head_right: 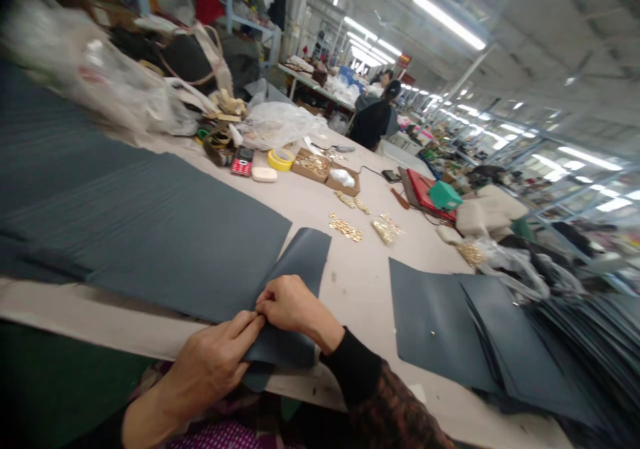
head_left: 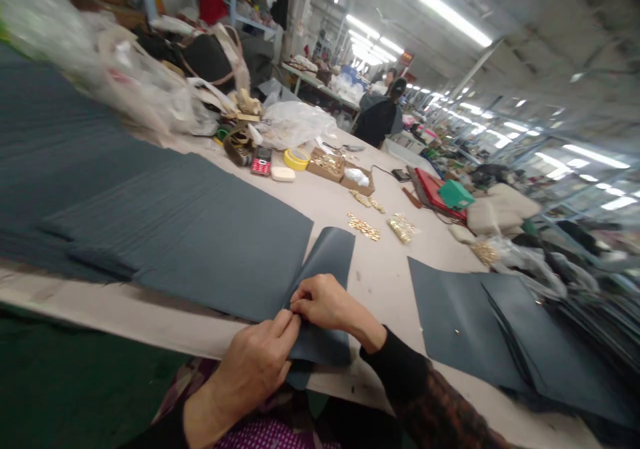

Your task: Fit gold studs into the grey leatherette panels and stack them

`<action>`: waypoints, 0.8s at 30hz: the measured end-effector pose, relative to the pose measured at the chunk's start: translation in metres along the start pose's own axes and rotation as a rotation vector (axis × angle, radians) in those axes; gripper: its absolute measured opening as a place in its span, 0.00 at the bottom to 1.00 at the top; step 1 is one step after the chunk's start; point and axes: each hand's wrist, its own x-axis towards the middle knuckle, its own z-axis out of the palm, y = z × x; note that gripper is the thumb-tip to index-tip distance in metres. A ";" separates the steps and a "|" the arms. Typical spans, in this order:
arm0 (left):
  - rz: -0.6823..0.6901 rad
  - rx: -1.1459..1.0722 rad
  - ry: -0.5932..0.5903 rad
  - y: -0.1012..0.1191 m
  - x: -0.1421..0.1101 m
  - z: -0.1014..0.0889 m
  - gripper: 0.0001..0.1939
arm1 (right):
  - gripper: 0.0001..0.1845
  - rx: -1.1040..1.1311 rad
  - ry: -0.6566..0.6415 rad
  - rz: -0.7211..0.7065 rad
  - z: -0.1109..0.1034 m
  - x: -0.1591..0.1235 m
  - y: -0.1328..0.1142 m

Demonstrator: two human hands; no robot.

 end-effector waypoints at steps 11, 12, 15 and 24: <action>0.046 0.040 0.214 -0.018 -0.010 0.043 0.23 | 0.07 0.112 -0.362 0.269 -0.028 0.021 -0.011; 0.043 0.046 0.193 -0.016 -0.010 0.040 0.23 | 0.07 0.098 -0.362 0.274 -0.028 0.023 -0.010; 0.022 0.050 0.131 -0.013 -0.007 0.029 0.23 | 0.09 0.081 -0.379 0.324 -0.027 0.029 -0.006; -0.023 0.025 0.139 -0.007 0.000 0.010 0.26 | 0.25 -0.115 0.435 0.237 -0.002 -0.017 0.035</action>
